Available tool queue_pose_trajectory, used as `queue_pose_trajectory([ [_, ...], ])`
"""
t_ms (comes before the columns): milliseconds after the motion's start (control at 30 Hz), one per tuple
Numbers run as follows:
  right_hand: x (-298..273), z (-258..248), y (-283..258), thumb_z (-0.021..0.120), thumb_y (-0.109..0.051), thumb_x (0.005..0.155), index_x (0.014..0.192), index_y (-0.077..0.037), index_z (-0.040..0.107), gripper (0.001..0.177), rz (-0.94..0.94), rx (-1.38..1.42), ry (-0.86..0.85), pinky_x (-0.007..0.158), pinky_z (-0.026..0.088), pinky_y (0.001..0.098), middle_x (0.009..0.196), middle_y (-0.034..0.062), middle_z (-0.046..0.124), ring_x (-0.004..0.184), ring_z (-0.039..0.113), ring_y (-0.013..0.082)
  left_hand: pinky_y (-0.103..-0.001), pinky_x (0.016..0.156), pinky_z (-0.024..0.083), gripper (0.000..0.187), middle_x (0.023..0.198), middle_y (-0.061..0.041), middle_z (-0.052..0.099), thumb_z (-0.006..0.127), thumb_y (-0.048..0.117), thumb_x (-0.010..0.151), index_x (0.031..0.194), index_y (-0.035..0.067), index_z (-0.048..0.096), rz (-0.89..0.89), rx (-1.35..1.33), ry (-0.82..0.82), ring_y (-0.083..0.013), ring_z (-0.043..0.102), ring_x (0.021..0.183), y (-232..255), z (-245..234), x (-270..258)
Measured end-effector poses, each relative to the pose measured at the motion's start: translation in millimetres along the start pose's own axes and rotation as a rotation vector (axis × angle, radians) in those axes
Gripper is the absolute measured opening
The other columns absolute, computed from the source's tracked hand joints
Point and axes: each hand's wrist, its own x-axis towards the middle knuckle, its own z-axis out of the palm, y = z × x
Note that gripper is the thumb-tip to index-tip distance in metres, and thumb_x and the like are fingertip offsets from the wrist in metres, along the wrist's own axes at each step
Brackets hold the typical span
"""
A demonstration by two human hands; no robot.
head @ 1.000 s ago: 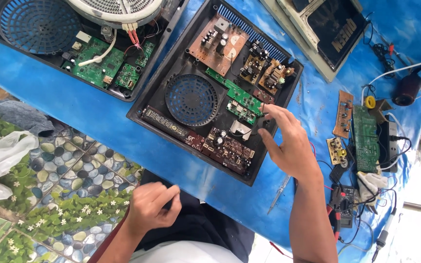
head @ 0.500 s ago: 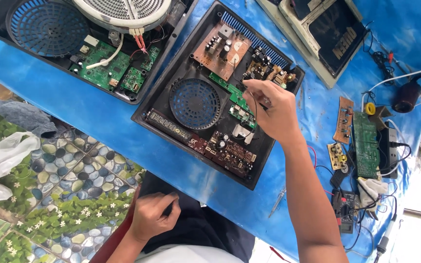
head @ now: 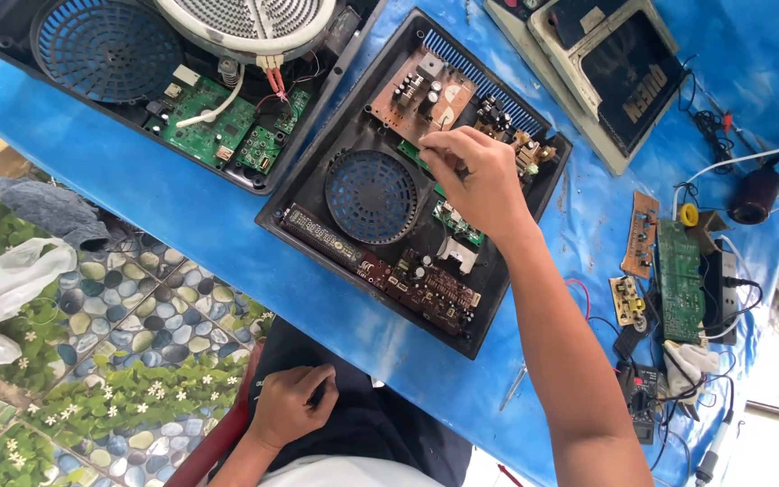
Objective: The person is preparing and diagnosing wires and circuit boards inside an induction cooktop for repair, including using a multimeter and manual wire manipulation.
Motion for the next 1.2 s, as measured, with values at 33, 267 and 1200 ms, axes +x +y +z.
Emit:
queue_pose_trajectory([
  [33, 1.9, 0.8, -0.7, 0.072, -0.002, 0.103, 0.115, 0.001, 0.073, 0.012, 0.0, 0.002, -0.001, 0.067, 0.059, 0.0336, 0.104, 0.0161, 0.074, 0.072, 0.066, 0.0226, -0.028, 0.036, 0.042, 0.008, 0.054, 0.001, 0.059, 0.065, 0.011, 0.086, 0.092, 0.011, 0.07, -0.002, 0.001, 0.0, -0.0145, 0.049, 0.039, -0.5, 0.3, -0.4],
  [267, 7.6, 6.4, -1.2, 0.071, -0.004, 0.104, 0.12, -0.002, 0.069, 0.016, -0.025, -0.03, -0.055, 0.074, 0.059, 0.0404, 0.102, 0.015, 0.071, 0.079, 0.067, 0.0265, -0.029, 0.037, 0.045, 0.009, 0.058, 0.001, 0.064, 0.064, 0.011, 0.088, 0.094, 0.009, 0.07, -0.015, 0.0, 0.008, -0.0148, 0.055, 0.041, -4.4, 2.9, -2.8],
  [1200, -70.1, -62.3, -34.6, 0.065, -0.003, 0.107, 0.14, -0.007, 0.055, 0.034, 0.255, -0.005, 0.022, 0.077, 0.057, 0.0434, 0.11, 0.0091, 0.066, 0.091, 0.062, 0.0251, -0.03, 0.04, 0.049, 0.015, 0.063, 0.002, 0.071, 0.065, 0.018, 0.09, 0.098, 0.01, 0.075, -0.065, 0.049, -0.048, -0.0121, 0.061, 0.045, -15.5, 12.1, -9.4],
])
